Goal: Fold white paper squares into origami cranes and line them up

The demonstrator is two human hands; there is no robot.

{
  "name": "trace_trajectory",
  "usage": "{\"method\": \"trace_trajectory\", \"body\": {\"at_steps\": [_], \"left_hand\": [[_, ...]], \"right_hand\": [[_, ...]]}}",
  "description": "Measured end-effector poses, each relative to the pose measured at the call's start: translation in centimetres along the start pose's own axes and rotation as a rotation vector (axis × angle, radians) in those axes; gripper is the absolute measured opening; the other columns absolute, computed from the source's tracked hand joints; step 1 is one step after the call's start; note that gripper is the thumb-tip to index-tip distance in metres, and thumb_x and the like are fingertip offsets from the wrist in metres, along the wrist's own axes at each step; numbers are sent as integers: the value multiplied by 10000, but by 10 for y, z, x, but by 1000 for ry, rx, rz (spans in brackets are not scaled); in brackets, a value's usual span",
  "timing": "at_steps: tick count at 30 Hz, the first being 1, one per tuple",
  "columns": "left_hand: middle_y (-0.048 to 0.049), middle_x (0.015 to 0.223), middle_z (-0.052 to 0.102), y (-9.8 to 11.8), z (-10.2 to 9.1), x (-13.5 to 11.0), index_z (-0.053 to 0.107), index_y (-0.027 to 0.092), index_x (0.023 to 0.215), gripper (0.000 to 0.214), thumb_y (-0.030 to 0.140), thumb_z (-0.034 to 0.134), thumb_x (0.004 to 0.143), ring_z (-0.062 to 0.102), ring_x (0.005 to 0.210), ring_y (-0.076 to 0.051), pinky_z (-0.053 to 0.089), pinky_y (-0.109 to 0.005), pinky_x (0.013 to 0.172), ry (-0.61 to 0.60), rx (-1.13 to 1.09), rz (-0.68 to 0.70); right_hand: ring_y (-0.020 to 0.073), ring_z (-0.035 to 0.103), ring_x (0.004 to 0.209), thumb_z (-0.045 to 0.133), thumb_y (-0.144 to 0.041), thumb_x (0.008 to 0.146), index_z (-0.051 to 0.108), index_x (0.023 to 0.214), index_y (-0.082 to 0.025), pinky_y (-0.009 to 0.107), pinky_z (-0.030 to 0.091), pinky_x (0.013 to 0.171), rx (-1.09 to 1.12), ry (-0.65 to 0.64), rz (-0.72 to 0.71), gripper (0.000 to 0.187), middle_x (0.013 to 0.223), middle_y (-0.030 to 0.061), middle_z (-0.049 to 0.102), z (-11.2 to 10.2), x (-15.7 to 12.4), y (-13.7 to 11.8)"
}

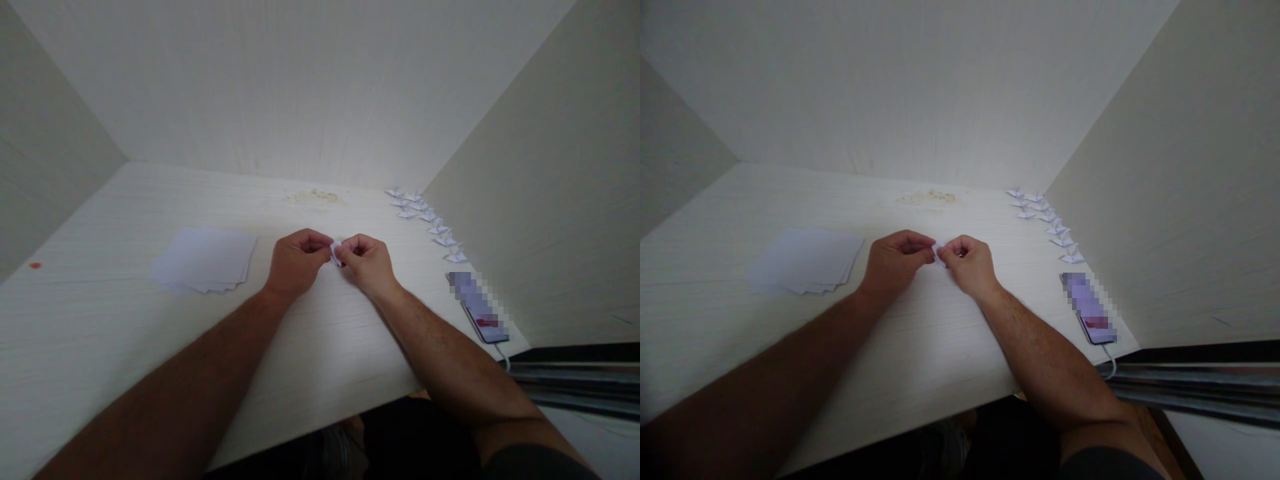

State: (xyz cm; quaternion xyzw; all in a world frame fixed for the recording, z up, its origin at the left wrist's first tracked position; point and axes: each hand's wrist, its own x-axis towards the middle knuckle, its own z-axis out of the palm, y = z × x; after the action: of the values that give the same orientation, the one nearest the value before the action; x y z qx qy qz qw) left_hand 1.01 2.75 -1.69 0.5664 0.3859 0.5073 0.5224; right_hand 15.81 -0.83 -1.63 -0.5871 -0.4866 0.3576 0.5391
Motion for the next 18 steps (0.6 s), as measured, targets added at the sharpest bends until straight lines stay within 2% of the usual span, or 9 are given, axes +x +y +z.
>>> {"method": "trace_trajectory", "body": {"at_steps": [6, 10, 12, 15, 18], "left_hand": [[3, 634, 722, -3, -1, 1, 746, 181, 760, 105, 185, 777, 659, 677, 593, -145, 543, -252, 580, -22, -3, 16], [-1, 639, 724, -1, -2, 2, 741, 173, 768, 134, 191, 798, 648, 678, 590, -143, 551, -255, 589, -47, -41, -1], [-7, 651, 730, 1, -2, 2, 737, 170, 769, 164, 205, 820, 633, 684, 600, -148, 558, -261, 599, -67, -57, -19], [-7, 669, 735, 4, -3, 1, 724, 170, 780, 221, 213, 849, 602, 694, 621, -153, 566, -266, 617, -93, -75, -47], [-3, 693, 738, 4, -3, 1, 711, 170, 808, 290, 229, 875, 577, 699, 643, -150, 571, -265, 638, -103, -108, -65]], "right_hand": [[107, 545, 529, 819, -362, 670, 600, 654, -194, 257, 439, 537, 5, 31, 8, 276, 588, -13, 635, 2, 0, 1], [109, 554, 519, 852, -349, 639, 617, 799, -209, 262, 459, 531, 131, 4, 1, 318, 609, -54, 619, 3, 1, 3], [107, 554, 533, 838, -347, 666, 652, 848, -205, 262, 457, 540, 126, -22, -24, 296, 624, -51, 623, 2, 1, 4], [100, 552, 556, 822, -326, 697, 670, 802, -197, 257, 441, 558, 80, -15, -69, 226, 632, -38, 628, 0, 2, 3], [98, 546, 536, 858, -332, 659, 633, 755, -205, 253, 434, 544, 118, 1, -51, 275, 607, -50, 611, 0, 1, 1]]}}
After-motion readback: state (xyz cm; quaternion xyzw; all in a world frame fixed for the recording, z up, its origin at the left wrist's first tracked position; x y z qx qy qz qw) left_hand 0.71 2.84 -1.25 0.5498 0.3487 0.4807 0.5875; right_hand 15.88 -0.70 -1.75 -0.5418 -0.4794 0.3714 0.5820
